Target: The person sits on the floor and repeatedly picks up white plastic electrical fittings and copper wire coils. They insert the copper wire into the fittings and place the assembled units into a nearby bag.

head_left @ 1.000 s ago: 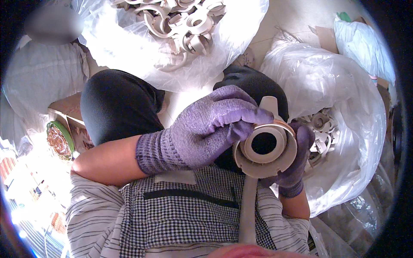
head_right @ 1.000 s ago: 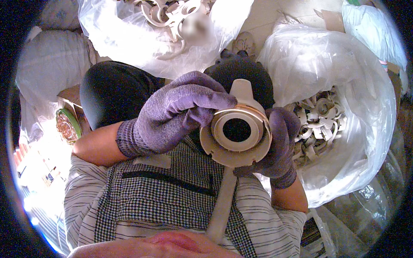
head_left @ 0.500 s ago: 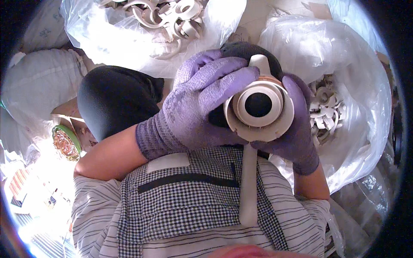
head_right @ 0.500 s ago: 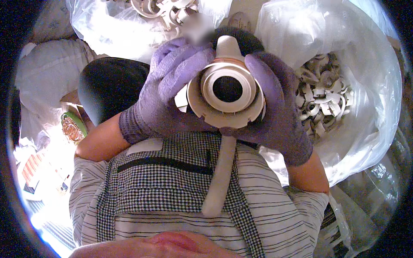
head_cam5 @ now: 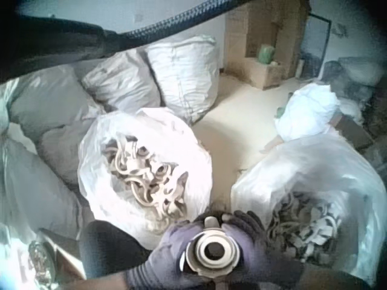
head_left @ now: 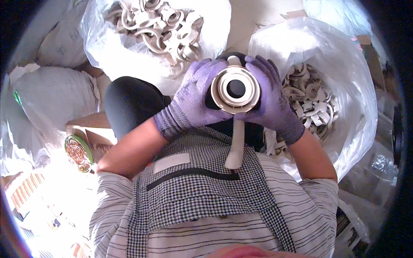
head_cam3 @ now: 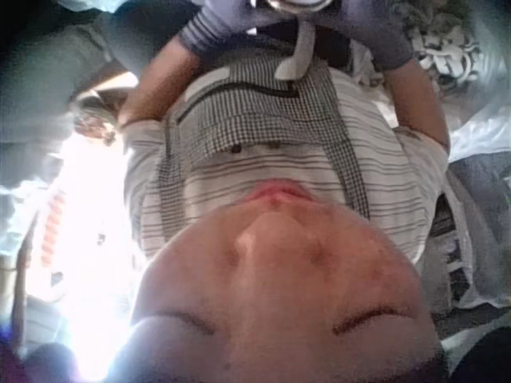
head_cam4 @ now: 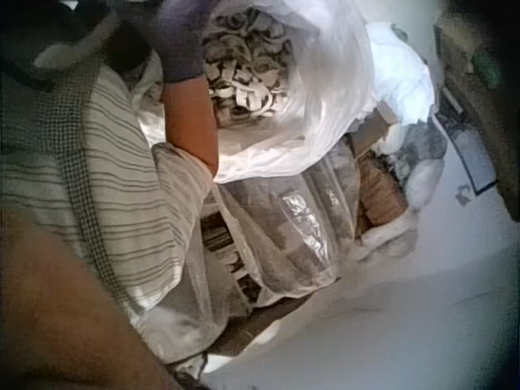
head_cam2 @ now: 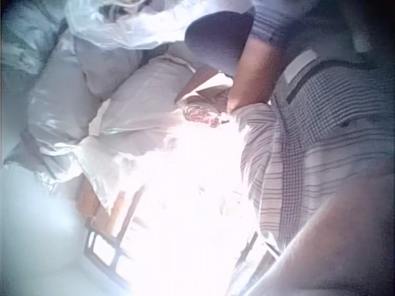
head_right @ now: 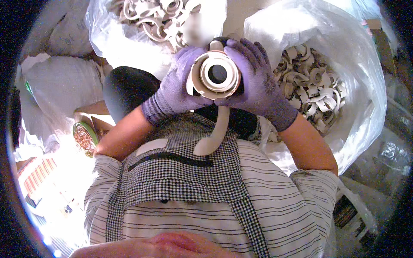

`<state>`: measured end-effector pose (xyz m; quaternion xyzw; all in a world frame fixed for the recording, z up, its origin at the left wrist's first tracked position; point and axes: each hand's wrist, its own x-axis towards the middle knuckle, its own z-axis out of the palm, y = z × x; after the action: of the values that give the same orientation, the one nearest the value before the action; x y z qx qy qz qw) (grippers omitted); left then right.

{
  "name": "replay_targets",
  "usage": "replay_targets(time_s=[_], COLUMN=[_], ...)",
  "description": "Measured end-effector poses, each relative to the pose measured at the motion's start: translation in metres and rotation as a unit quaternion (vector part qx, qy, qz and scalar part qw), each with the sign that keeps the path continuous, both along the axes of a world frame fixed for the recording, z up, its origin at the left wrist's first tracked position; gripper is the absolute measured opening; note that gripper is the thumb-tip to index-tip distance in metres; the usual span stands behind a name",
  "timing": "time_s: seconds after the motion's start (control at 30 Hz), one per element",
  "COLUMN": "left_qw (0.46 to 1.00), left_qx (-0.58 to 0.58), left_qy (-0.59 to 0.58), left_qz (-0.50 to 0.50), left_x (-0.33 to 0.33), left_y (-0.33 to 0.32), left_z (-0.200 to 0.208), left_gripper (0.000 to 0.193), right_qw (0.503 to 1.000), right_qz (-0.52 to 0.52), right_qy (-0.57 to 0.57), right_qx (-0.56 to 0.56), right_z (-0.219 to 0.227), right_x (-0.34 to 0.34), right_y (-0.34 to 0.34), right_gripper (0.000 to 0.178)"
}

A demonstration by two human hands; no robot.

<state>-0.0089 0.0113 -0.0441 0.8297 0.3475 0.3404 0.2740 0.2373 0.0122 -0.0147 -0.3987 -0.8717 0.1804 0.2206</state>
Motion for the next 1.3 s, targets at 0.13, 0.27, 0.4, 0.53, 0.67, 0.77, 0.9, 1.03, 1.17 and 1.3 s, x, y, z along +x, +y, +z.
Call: replay_targets(time_s=[0.13,0.27,0.4,0.53,0.67,0.77,0.9,1.03,1.17,1.3], left_qw=[0.997,0.896,0.780,0.780,0.841,0.917,0.971,0.973,0.968,0.968], left_qx=[-0.032,-0.367,-0.507,-0.536,-0.446,-0.278,0.188,0.203,0.215,0.224], left_qy=[-0.064,-0.251,-0.358,-0.318,-0.305,-0.280,-0.124,0.004,0.012,0.032], left_qz=[0.034,-0.019,-0.084,-0.052,0.022,0.053,0.079,0.108,0.129,0.111], left_x=[0.001,-0.013,-0.016,-0.014,-0.004,0.005,0.000,0.005,0.013,0.013], left_y=[0.003,-0.014,-0.030,-0.041,-0.056,-0.058,-0.060,-0.070,-0.068,-0.066], left_z=[0.009,0.024,0.055,0.076,0.089,0.105,0.128,0.142,0.145,0.144], left_gripper=[0.099,0.101,0.100,0.097,0.074,0.091,0.060,0.055,0.056,0.055], right_qw=[0.995,0.987,0.979,0.961,0.954,0.943,0.944,0.931,0.910,0.900], right_qz=[-0.016,-0.001,0.018,-0.055,-0.074,-0.121,-0.146,-0.152,-0.145,-0.140], right_qy=[0.094,0.154,0.180,0.150,0.153,0.185,0.169,0.179,0.218,0.228], right_qx=[-0.007,-0.056,0.096,0.225,0.245,0.250,0.244,0.280,0.320,0.343], right_z=[0.001,0.033,0.066,0.069,0.065,0.048,0.055,0.069,0.078,0.075], right_x=[-0.013,-0.018,-0.027,-0.035,-0.033,-0.033,-0.028,-0.036,-0.043,-0.046], right_y=[-0.002,-0.010,-0.034,-0.047,-0.049,-0.045,-0.042,-0.048,-0.047,-0.046], right_gripper=[0.105,0.115,0.098,0.065,0.052,0.054,0.059,0.056,0.053,0.050])
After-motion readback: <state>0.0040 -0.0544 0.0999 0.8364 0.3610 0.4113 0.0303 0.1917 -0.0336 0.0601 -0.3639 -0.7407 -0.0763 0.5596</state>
